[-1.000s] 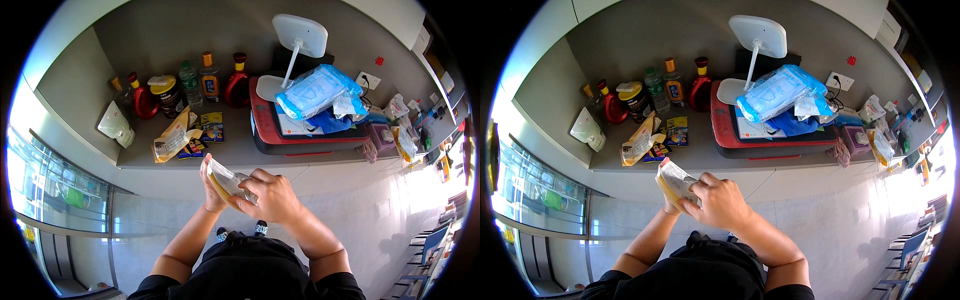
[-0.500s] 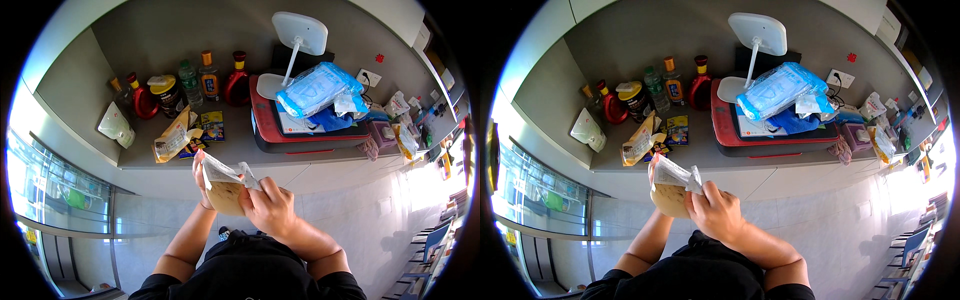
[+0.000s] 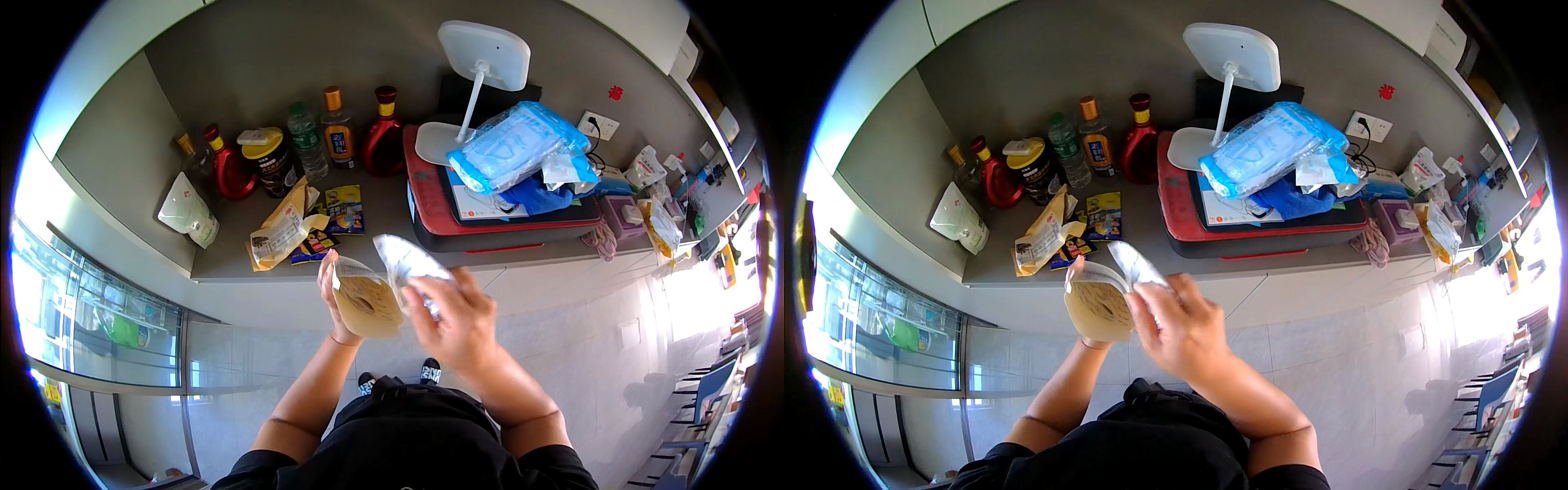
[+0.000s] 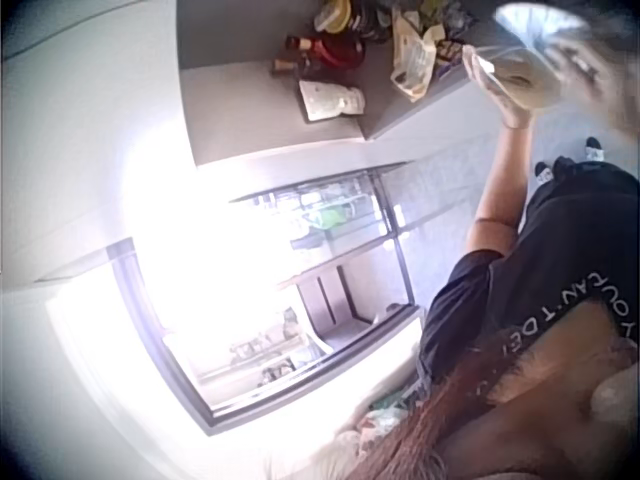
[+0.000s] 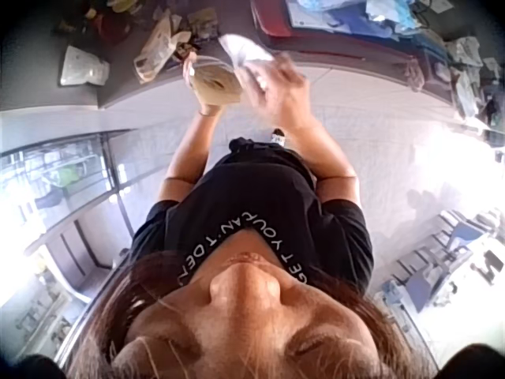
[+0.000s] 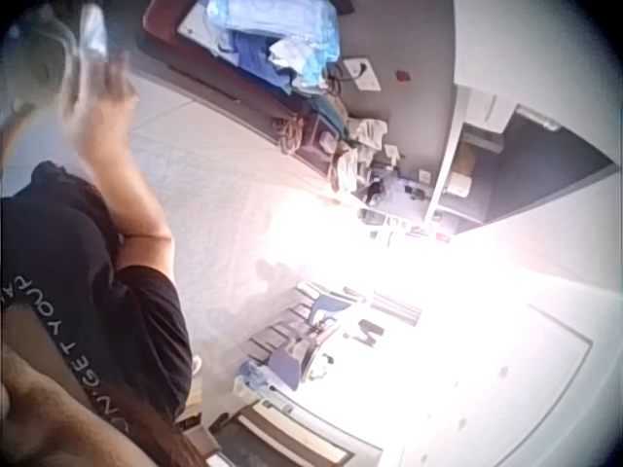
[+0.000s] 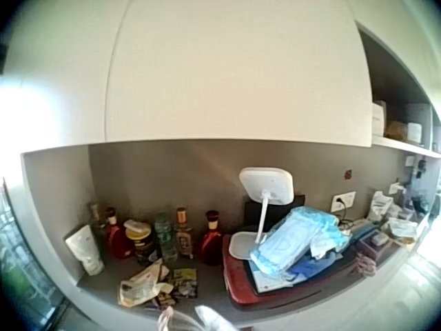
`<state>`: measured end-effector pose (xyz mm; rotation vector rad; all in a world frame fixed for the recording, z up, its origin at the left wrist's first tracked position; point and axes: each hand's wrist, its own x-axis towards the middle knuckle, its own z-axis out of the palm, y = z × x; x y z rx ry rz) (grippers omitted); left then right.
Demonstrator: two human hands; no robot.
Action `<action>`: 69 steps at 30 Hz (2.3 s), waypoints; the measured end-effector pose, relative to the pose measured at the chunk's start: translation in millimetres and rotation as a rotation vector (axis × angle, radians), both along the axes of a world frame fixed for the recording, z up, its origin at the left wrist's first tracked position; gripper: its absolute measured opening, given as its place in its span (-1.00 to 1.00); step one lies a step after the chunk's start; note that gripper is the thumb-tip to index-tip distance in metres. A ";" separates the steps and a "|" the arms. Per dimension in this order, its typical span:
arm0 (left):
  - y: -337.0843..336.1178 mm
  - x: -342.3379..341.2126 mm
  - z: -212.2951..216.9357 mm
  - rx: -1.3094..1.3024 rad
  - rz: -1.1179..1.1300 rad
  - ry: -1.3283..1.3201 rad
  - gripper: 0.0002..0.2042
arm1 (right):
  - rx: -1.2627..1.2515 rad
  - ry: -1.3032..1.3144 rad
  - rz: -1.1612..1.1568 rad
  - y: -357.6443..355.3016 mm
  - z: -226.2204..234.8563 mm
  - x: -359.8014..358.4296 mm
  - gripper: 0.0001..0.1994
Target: The person wipes a shelf with a cloth, picks up several packages and a white object, and wipes an individual box and package before placing them back on the shelf.
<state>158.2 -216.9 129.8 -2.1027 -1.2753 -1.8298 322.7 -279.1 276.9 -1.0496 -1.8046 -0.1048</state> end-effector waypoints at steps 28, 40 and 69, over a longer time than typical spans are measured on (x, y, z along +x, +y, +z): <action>-0.3 13.0 -17.4 0.026 -0.008 0.063 -0.08 | -0.342 -0.601 0.135 -11.0 12.7 -15.8 -0.69; -11.3 12.3 -8.9 -0.175 -0.102 -0.013 0.02 | -0.326 -0.209 0.122 -1.7 -2.8 -16.9 -0.79; -4.3 -1.7 51.3 -1.223 -1.556 -1.456 -0.22 | -0.693 0.461 0.491 44.5 -82.0 5.9 -0.02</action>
